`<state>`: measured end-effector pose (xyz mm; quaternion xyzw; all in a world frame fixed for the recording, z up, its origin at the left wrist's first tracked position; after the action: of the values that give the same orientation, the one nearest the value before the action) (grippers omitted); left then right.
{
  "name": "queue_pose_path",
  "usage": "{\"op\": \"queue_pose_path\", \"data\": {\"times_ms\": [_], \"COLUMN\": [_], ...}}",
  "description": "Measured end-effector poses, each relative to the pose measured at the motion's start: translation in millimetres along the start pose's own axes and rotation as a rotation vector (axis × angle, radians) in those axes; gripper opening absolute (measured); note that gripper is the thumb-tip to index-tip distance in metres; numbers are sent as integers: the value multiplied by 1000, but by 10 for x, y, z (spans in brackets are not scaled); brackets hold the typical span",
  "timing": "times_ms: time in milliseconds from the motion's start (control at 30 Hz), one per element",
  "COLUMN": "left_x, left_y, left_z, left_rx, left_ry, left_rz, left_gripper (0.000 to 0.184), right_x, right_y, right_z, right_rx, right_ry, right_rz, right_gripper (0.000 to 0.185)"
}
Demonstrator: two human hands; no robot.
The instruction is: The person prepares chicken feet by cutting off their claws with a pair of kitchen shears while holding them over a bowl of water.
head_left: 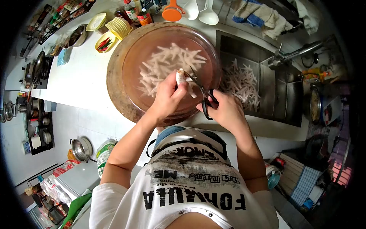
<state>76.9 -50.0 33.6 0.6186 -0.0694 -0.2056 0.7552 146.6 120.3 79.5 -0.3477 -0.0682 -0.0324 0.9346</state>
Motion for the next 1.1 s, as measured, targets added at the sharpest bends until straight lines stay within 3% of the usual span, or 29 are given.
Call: {"op": "queue_pose_path", "data": {"times_ms": [133, 200, 333, 400, 633, 767, 833, 867, 900, 933, 967, 1000, 1033, 1100], "left_x": [-6, -2, 15, 12, 10, -31, -102, -99, -168, -199, -277, -355, -503, -496], "left_y": [28, 68, 8, -78, -273, -190, -165, -25, -325, 16, 105, 194, 244, 411], "left_z": [36, 39, -27, -46, -95, -39, -35, -93, -196, -406, -580, -756, -862, -1029], "left_rx": [-28, 115, 212, 334, 183, 235, 199, 192, 152, 436, 482, 524, 477, 411], "left_ry": [-74, -110, -62, -78, -121, -138, -72, -75, -140, -90, -128, -164, -441, -398], "left_rz": [47, 166, 126, 306, 265, 479, 530, 547, 455, 342, 438, 536, 517, 506], "left_gripper": [18, 19, 19, 20, 23, 28, 30, 32, 32, 27, 30, 33, 51, 64], "right_x": [28, 42, 75, 84, 123, 215, 230, 256, 291, 335, 389, 439, 480, 574], "right_y": [88, 128, 116, 120, 329, 429, 519, 766, 824, 865, 840, 880, 1022, 1204], "right_z": [-21, -43, -81, -97, -184, -156, -71, -153, -87, 2, 67, 141, 170, 266], "right_rx": [117, 153, 159, 192, 273, 215, 47, -34, -221, -247, -504, -545, -572, -669], "right_ry": [25, -4, 11, -35, -118, -80, -97, -19, -20, 44, 137, 186, 206, 222], "right_rz": [68, 45, 14, -8, -31, -20, -225, -229, -285, -293, -292, -321, -264, -326], "right_gripper": [38, 37, 31, 27, 25, 27, 32, 34, 30, 26, 24, 24, 27, 30]}}
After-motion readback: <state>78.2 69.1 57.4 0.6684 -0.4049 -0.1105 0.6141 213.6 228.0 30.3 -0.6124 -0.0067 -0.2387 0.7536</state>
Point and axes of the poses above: each hand's wrist, its own x-axis away from the middle knuckle, its own z-axis out of the back of the hand, y = z × x, the point moved 2 cm from there along -x, towards the middle knuckle, and after that the axes turned 4 degrees about x, right-handed, at the moved point
